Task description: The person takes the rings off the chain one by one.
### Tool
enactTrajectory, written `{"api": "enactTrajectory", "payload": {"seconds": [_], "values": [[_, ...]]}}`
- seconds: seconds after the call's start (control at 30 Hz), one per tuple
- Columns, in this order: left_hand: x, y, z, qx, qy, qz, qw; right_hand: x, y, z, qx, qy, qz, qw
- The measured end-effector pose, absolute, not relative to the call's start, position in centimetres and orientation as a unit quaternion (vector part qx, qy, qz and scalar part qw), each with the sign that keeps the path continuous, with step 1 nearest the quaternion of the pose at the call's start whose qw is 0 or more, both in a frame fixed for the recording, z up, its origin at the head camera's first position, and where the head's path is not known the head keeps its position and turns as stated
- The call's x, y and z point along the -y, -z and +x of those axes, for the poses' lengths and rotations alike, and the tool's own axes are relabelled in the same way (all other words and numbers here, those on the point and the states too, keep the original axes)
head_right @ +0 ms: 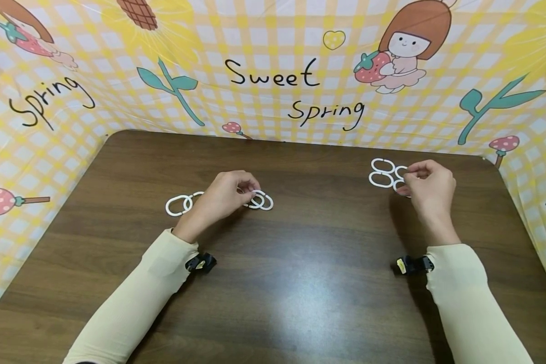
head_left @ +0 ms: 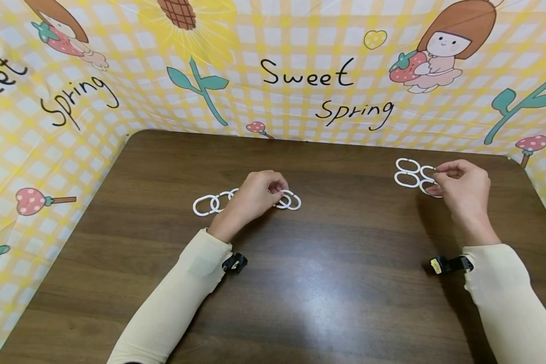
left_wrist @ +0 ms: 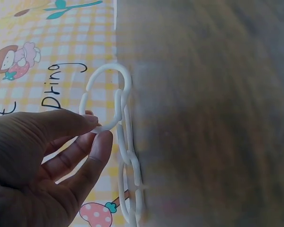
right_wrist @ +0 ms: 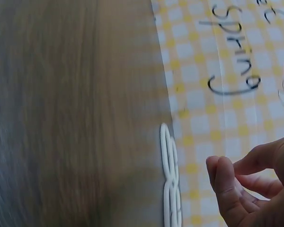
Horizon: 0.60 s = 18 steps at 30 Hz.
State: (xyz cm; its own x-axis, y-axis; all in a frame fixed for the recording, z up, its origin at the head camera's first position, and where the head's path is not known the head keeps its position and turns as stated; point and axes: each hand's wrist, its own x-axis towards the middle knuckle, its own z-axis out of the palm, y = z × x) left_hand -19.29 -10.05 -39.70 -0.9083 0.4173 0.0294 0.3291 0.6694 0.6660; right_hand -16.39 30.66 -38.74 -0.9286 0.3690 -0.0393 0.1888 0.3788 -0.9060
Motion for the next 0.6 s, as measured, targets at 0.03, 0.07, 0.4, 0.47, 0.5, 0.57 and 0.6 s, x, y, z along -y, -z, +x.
{"api": "enactTrajectory", "payload": {"seconds": [0.03, 0.07, 0.4, 0.47, 0.5, 0.57, 0.6], "values": [[10.1, 39.7, -19.3, -0.913, -0.350, 0.199, 0.064, -30.3, 38.8, -16.4, 0.833, -0.522, -0.159, 0.087], [10.0, 39.7, -19.3, -0.915, -0.349, 0.194, 0.066, -30.0, 38.7, -16.4, 0.837, -0.519, -0.150, 0.090], [10.0, 39.6, -19.2, -0.923, -0.337, 0.171, 0.075, -26.5, 38.3, -16.3, 0.861, -0.492, -0.063, 0.110], [10.0, 39.7, -19.2, -0.924, -0.336, 0.168, 0.076, -25.9, 38.2, -16.3, 0.859, -0.497, -0.049, 0.111], [10.0, 39.7, -19.2, -0.924, -0.336, 0.168, 0.076, -25.6, 38.2, -16.3, 0.858, -0.500, -0.041, 0.111], [10.0, 39.7, -19.2, -0.923, -0.337, 0.168, 0.076, -25.0, 38.1, -16.3, 0.860, -0.498, -0.024, 0.109], [10.0, 39.7, -19.2, -0.923, -0.338, 0.168, 0.075, -24.7, 38.1, -16.3, 0.861, -0.496, -0.015, 0.106]]}}
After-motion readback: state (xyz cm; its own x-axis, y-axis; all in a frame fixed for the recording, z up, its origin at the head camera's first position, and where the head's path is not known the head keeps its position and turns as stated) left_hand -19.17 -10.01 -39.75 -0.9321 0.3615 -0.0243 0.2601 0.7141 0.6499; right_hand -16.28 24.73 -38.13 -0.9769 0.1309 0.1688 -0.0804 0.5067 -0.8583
